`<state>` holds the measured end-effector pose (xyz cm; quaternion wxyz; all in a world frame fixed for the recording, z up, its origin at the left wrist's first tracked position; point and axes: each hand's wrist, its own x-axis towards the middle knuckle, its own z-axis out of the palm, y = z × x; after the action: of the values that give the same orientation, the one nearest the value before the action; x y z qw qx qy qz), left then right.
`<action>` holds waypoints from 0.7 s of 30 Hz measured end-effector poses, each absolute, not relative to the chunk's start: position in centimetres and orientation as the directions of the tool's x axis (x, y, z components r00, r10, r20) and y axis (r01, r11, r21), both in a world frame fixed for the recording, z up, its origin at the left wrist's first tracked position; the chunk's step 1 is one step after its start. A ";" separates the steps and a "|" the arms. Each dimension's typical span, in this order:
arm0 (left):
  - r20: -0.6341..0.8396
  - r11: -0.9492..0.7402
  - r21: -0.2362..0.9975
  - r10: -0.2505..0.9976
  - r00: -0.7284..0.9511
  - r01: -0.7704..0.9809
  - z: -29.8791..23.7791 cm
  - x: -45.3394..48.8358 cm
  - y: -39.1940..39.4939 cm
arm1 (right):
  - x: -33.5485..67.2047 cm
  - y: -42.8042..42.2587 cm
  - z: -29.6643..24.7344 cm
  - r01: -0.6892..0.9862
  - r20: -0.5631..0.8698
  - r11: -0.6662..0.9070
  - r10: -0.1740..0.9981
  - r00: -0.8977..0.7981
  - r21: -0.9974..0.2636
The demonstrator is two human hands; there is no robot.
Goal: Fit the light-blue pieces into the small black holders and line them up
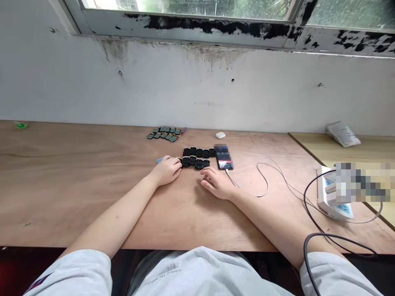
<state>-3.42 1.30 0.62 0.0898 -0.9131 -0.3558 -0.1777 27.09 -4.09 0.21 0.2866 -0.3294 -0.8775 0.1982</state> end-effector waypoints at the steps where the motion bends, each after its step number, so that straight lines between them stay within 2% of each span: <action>1: 0.383 -0.731 -0.041 0.618 0.687 0.681 0.5 -2.9 1.2 | 27.0 -4.1 0.3 0.463 0.380 0.713 0.685 -0.621 -0.527; 4: 0.378 -0.731 -0.002 0.632 0.677 0.683 0.4 -1.7 0.9 | 26.8 -4.2 0.4 0.499 0.408 0.737 0.671 -0.619 -0.455; 10: 0.392 -0.697 0.046 0.672 0.629 0.715 0.1 -0.9 0.4 | 26.3 -3.9 0.2 0.680 0.382 0.709 0.690 -0.615 -0.185; 16: 0.452 -0.585 0.052 0.736 0.504 0.809 0.0 -0.4 0.4 | 25.9 -3.4 0.1 0.724 0.323 0.668 0.732 -0.600 -0.169; 21: 0.458 -0.609 0.097 0.729 0.508 0.787 -0.3 0.8 0.2 | 25.7 -3.2 0.2 0.729 0.322 0.666 0.732 -0.600 -0.155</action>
<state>0.77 0.21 -0.31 0.0618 -0.8663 -0.4376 -0.2329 25.68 -3.25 0.22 0.1819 -0.4085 -0.8945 0.0036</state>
